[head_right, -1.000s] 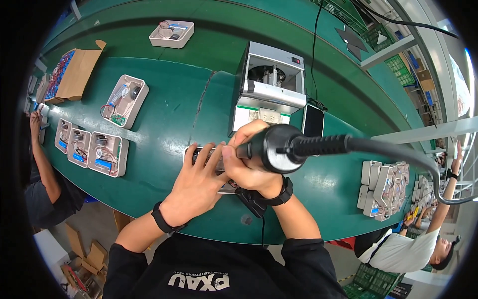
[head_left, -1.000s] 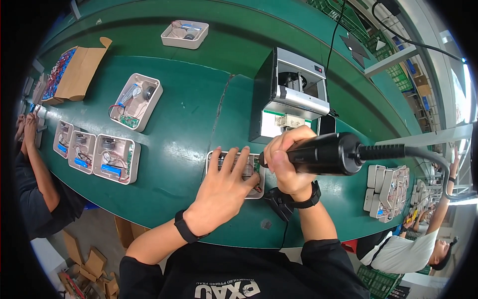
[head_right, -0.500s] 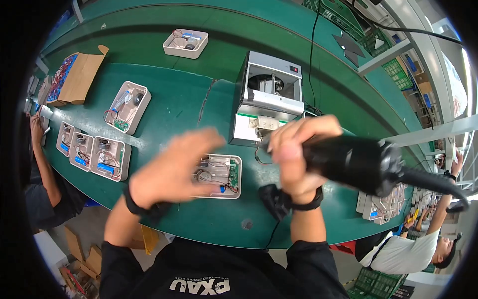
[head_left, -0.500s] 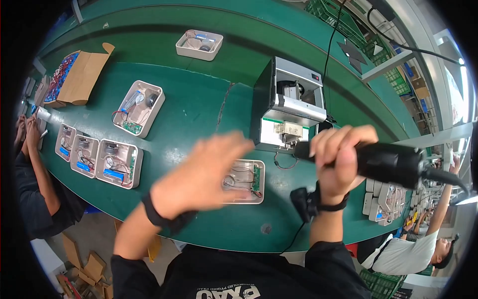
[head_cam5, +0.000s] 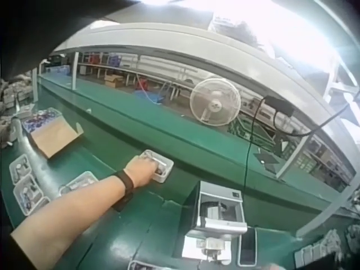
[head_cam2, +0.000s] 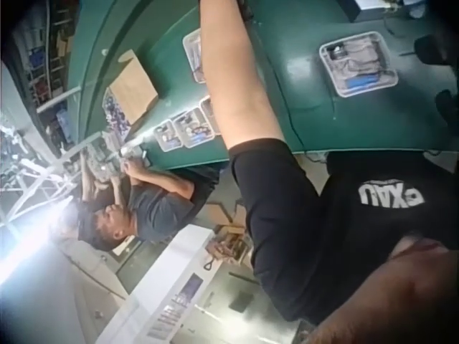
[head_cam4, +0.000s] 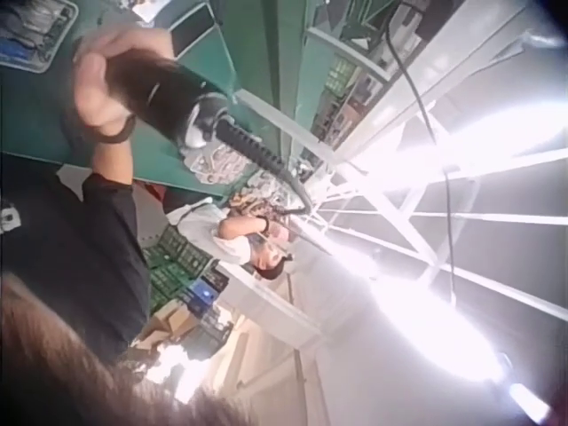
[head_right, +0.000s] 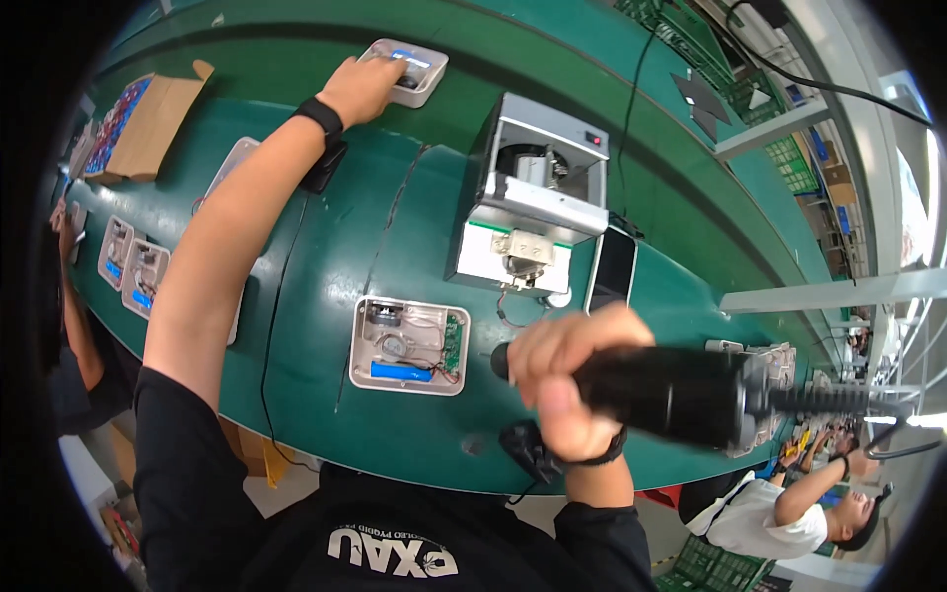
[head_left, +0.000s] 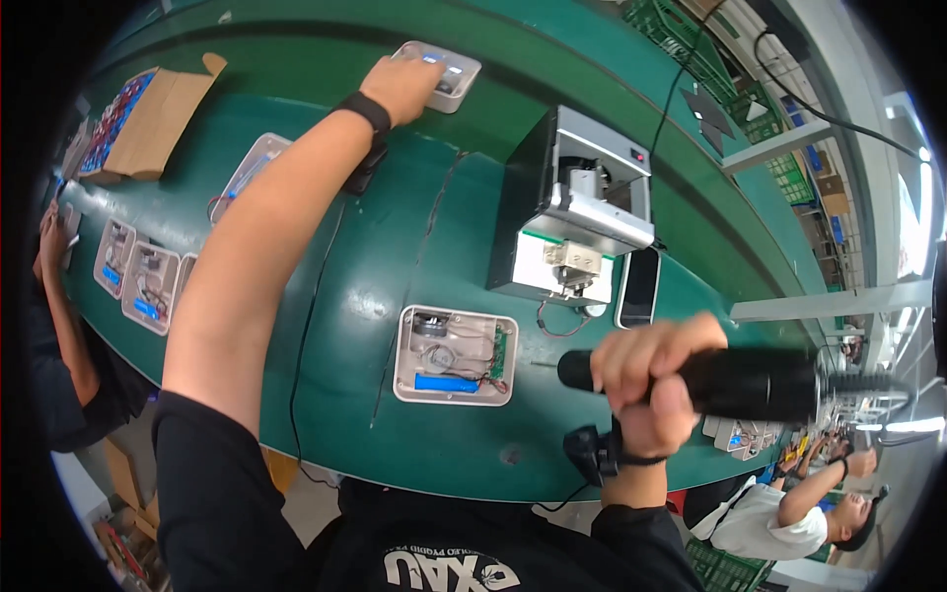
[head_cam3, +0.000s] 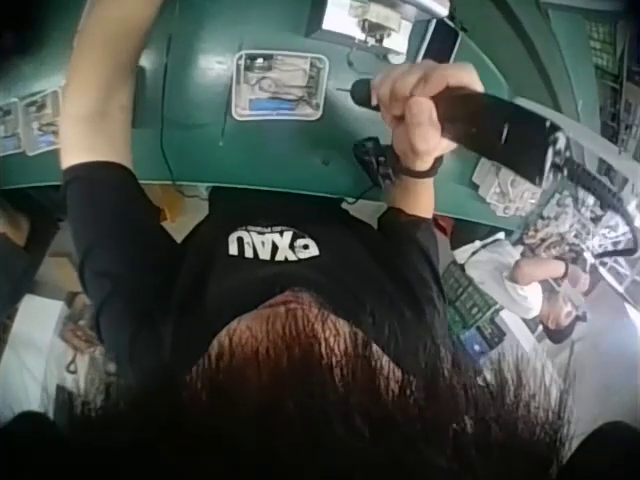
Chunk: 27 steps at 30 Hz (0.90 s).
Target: Assembling components onto printed circuit boards using an electric screwdriver on a factory production line.
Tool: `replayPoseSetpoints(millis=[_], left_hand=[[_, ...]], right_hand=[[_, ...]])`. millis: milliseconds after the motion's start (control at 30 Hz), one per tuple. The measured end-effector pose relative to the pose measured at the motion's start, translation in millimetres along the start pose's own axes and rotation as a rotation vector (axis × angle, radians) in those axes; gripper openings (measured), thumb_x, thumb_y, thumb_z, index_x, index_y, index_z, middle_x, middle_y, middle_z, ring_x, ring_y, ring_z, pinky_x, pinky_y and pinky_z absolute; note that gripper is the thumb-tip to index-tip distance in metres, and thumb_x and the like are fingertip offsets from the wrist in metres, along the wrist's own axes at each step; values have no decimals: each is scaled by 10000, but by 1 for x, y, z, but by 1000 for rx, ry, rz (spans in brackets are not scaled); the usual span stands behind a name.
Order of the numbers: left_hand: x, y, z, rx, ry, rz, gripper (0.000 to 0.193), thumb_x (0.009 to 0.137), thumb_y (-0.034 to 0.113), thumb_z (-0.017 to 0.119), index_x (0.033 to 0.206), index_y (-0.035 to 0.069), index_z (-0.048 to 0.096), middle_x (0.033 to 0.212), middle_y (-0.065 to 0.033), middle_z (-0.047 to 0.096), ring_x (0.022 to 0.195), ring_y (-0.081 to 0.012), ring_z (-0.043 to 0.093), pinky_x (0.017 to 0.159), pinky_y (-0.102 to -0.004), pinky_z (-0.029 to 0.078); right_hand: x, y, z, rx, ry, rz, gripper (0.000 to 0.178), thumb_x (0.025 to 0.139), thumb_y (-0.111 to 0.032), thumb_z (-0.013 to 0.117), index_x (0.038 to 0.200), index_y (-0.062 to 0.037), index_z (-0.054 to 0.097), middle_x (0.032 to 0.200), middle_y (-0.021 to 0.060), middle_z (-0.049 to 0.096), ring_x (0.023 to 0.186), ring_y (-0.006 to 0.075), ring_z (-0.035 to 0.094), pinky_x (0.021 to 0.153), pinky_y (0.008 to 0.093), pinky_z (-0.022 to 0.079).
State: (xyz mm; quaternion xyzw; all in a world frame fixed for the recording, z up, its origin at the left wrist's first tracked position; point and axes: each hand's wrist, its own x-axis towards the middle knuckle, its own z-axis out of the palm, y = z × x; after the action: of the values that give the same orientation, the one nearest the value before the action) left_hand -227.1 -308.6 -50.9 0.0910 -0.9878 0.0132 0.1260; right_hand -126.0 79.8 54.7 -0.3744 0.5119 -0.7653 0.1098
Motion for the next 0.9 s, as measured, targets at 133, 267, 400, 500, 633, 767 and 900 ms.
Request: replayPoseSetpoints(millis=[133,267,400,500,633,767,900], left_hand=[[3,16,-6,90,26,64,241,813,37,651,1050,75,683,999,-136,731,964,-326,703,875,-465,511],[-18,24,-26,146,4,76,180,785,29,674,955,81,704,974,-123,734,932,-300,713,846,-448,504],[-51,35,-51,140,32,58,136,752,27,696,868,95,714,913,-113,736,879,-290,718,824,-447,496],[-90,36,-61,176,67,82,130,729,27,706,836,102,713,862,-107,734,844,-284,719,820,-440,490],[-136,43,-59,195,128,80,95,702,45,723,779,93,697,793,-111,722,794,-272,715,827,-435,482],[-171,53,-64,214,125,51,94,717,92,733,796,76,685,795,-107,713,794,-272,705,846,-429,474],[-189,93,-91,69,66,37,251,787,172,736,974,34,641,968,-136,683,946,-286,658,880,-424,457]], right_hand=[[-18,-2,9,20,-78,36,311,871,-193,728,914,-69,447,594,34,490,448,142,464,488,324,454],[-30,15,16,6,-116,70,302,853,-160,734,905,-68,451,596,35,499,459,145,474,490,323,457],[-33,22,15,-16,-139,70,279,849,-134,718,898,-65,453,599,33,495,468,145,472,484,318,450],[-38,28,15,-44,-162,54,267,850,-124,708,899,-62,453,605,33,496,473,144,471,479,312,445],[-43,33,15,-60,-166,69,256,857,-121,697,900,-57,453,613,31,495,475,140,461,477,311,440],[-45,36,20,-19,-148,54,254,863,-127,695,898,-58,453,613,28,488,476,134,454,474,308,434],[-45,38,18,-15,-127,51,263,868,-133,703,894,-64,451,611,25,483,475,132,448,470,307,428]])
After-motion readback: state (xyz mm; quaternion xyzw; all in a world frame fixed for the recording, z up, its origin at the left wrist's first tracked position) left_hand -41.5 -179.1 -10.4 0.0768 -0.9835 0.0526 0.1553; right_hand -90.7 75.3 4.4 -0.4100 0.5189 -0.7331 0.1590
